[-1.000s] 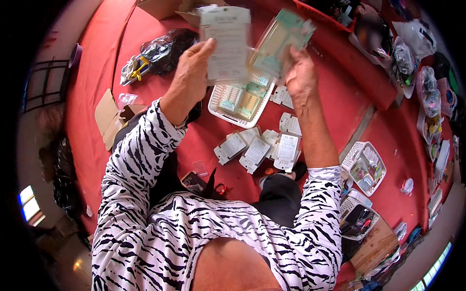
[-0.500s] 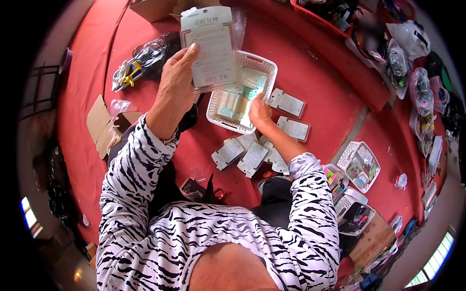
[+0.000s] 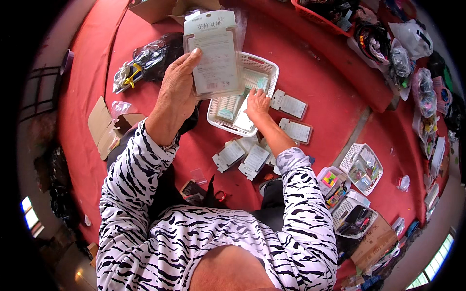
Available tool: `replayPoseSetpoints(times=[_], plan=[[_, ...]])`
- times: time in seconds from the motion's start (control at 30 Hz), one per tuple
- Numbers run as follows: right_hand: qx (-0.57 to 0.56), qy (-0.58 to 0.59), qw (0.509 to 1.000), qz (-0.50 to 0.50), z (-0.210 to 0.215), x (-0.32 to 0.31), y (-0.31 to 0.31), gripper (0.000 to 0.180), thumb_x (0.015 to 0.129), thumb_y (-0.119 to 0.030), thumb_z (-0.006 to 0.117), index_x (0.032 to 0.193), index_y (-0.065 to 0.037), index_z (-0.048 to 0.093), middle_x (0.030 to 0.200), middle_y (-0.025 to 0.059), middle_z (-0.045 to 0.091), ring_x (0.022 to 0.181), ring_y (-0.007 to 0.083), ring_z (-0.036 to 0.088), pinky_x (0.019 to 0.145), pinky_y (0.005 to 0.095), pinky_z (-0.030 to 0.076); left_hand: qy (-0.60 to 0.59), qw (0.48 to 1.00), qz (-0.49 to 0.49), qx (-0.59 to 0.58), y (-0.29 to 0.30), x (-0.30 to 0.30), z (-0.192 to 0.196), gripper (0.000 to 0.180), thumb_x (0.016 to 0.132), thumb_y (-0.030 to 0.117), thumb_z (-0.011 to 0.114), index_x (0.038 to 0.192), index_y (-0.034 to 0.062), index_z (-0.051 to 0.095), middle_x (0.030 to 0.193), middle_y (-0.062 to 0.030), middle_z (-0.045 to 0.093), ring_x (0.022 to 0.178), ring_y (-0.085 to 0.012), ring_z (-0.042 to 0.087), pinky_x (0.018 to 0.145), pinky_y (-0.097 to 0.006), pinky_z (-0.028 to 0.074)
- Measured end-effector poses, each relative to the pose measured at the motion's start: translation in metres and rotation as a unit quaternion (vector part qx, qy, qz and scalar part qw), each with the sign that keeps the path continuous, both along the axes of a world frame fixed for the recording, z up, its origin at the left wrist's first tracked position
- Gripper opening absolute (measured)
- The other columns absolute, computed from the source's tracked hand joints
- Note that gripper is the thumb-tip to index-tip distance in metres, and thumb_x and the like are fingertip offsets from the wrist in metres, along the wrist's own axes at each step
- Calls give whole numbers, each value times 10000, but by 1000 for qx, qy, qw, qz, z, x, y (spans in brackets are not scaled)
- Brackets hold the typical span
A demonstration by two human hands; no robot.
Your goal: The person sits on a red floor and organizes small packaged items, including blister packs and boxes, into white plastic baskets. They pick up items from a pile, inspect them, and place them into the baskets.
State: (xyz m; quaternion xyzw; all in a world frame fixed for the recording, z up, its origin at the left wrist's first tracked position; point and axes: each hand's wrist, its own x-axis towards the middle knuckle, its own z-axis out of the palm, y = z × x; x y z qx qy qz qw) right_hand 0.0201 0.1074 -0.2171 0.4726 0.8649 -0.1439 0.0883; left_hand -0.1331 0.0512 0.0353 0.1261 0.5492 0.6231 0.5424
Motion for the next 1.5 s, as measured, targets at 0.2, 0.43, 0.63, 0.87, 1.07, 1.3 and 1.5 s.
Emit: replayPoseSetpoints(times=[0.2,0.43,0.63,0.87,1.07,1.3,1.5], plan=[[-79,-167,981,59,4,-1,-14,1125,439,-431,823,1362,-152,244,1372,256,223,1210,394,252,965,469,191,-4,1000,10,-19,1,7,8,347,899,248,473,1075,-50,490,983,-109,571,853,-197,596,708,-403,529],[3,5,999,-35,-10,-15,-4,536,707,-182,645,1157,-12,409,1060,247,508,939,332,551,765,410,454,-13,1000,1,-27,-4,2,5,346,894,255,481,1071,-42,499,978,-103,580,858,-181,593,701,-375,527],[2,-24,998,60,-34,-10,14,327,712,-147,618,993,-8,526,950,177,575,856,280,607,688,370,518,-19,1000,-6,2,-5,2,-2,332,898,250,478,1054,-41,509,971,-109,587,859,-176,583,741,-350,503],[-58,-56,997,9,-23,-25,28,420,684,-156,634,1070,-8,560,1077,197,550,973,293,558,758,374,492,-6,1000,-11,-18,-9,-5,-3,347,891,270,487,1081,-20,499,1002,-99,584,879,-187,595,748,-377,516],[-235,-41,971,32,4,-25,79,288,624,-48,573,899,1,641,974,207,604,942,320,587,774,403,480,-12,1000,-14,-21,-10,-3,-2,326,896,252,482,1047,-36,511,964,-104,584,851,-177,589,745,-360,508],[-298,-72,950,62,-20,-32,87,282,668,-34,524,925,-3,637,1016,160,609,980,302,578,803,402,471,-4,999,-20,-39,-4,2,-3,330,896,255,480,1053,-35,504,972,-104,579,847,-178,594,726,-364,518],[-123,-20,985,116,-4,-43,74,214,721,-34,532,894,-7,655,976,202,610,892,305,612,697,400,511,-8,999,-16,-44,-6,2,2,331,897,250,479,1063,-36,503,981,-101,578,861,-173,589,739,-352,512]])
